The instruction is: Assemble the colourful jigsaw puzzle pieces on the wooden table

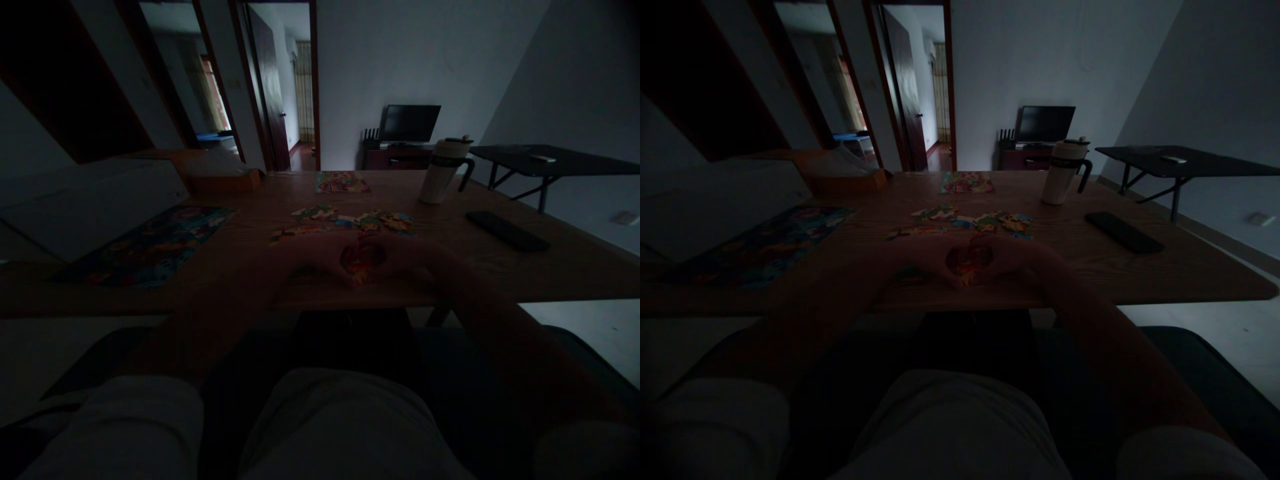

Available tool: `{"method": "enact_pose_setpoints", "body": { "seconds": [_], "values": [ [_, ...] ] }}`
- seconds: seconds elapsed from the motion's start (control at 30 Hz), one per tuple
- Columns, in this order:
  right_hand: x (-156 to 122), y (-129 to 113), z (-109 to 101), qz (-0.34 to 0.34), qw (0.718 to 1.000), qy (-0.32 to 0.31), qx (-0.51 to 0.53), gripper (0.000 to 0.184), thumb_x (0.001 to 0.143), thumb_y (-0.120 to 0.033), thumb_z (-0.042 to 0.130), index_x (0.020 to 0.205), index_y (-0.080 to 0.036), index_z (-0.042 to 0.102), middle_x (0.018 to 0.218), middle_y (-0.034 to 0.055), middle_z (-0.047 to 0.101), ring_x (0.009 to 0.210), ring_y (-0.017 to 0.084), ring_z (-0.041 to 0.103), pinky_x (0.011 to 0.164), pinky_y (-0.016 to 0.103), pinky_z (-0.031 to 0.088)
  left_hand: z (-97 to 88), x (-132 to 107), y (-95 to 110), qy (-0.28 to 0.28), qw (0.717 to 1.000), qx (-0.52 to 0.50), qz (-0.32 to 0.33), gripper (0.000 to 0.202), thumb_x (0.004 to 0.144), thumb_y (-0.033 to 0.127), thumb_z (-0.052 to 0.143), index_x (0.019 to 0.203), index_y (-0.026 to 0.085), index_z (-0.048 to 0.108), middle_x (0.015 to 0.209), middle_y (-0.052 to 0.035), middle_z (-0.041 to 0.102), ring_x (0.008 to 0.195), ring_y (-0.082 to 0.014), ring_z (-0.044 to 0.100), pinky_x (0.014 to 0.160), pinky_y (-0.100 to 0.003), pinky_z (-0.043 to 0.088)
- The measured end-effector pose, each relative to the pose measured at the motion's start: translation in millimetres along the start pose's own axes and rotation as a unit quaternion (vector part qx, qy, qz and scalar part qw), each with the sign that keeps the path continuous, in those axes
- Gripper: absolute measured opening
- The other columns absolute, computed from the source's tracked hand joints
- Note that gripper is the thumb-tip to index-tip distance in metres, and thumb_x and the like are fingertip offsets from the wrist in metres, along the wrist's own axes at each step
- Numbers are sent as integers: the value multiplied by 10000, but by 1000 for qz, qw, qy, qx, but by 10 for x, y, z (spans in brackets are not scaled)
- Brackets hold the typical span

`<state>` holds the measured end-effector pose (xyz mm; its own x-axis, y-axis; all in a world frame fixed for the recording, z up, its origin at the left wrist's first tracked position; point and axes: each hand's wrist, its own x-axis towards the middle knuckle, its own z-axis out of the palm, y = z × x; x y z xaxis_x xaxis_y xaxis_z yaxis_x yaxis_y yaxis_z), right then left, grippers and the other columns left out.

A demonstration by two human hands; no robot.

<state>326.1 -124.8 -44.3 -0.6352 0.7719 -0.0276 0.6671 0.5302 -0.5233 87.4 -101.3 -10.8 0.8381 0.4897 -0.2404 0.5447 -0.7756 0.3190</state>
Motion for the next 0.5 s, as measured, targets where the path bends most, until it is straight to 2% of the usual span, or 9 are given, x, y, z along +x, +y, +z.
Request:
{"method": "enact_pose_setpoints", "body": {
  "seconds": [0.13, 0.23, 0.33, 0.5],
  "values": [
    [14, 47, 14, -9, 1000, 5, 11, 696, 683, -469, 893, 1328, -288, 704, 1373, 59, 671, 1259, 297, 627, 1120, 431, 483, 2, -4, 15, 16, 1000, 14, 14, 722, 705, 571, 863, 1272, 216, 590, 1094, -49, 707, 971, -232, 652, 855, -309, 467],
    [14, 65, 20, -8, 1000, 9, 9, 700, 685, -476, 891, 1331, -286, 698, 1358, 56, 677, 1250, 290, 632, 1106, 422, 491, -6, -24, 48, 22, 999, 25, -5, 753, 697, 591, 870, 1300, 233, 595, 1122, -54, 714, 1000, -248, 670, 883, -317, 482],
    [-5, 52, 16, -3, 1000, 6, 6, 751, 688, -494, 887, 1374, -279, 668, 1398, 66, 652, 1260, 295, 627, 1117, 425, 481, -18, -54, 86, 23, 999, 37, -26, 776, 695, 620, 862, 1324, 248, 600, 1147, -62, 722, 1042, -269, 681, 920, -334, 492],
    [-59, -6, 5, 43, 999, -12, -26, 871, 642, -540, 914, 1419, -276, 622, 1443, 85, 616, 1269, 327, 617, 1117, 446, 484, -28, -73, 114, 10, 999, 38, -32, 764, 705, 612, 847, 1338, 259, 607, 1168, -65, 733, 1068, -273, 687, 953, -345, 499]
  ]
}}
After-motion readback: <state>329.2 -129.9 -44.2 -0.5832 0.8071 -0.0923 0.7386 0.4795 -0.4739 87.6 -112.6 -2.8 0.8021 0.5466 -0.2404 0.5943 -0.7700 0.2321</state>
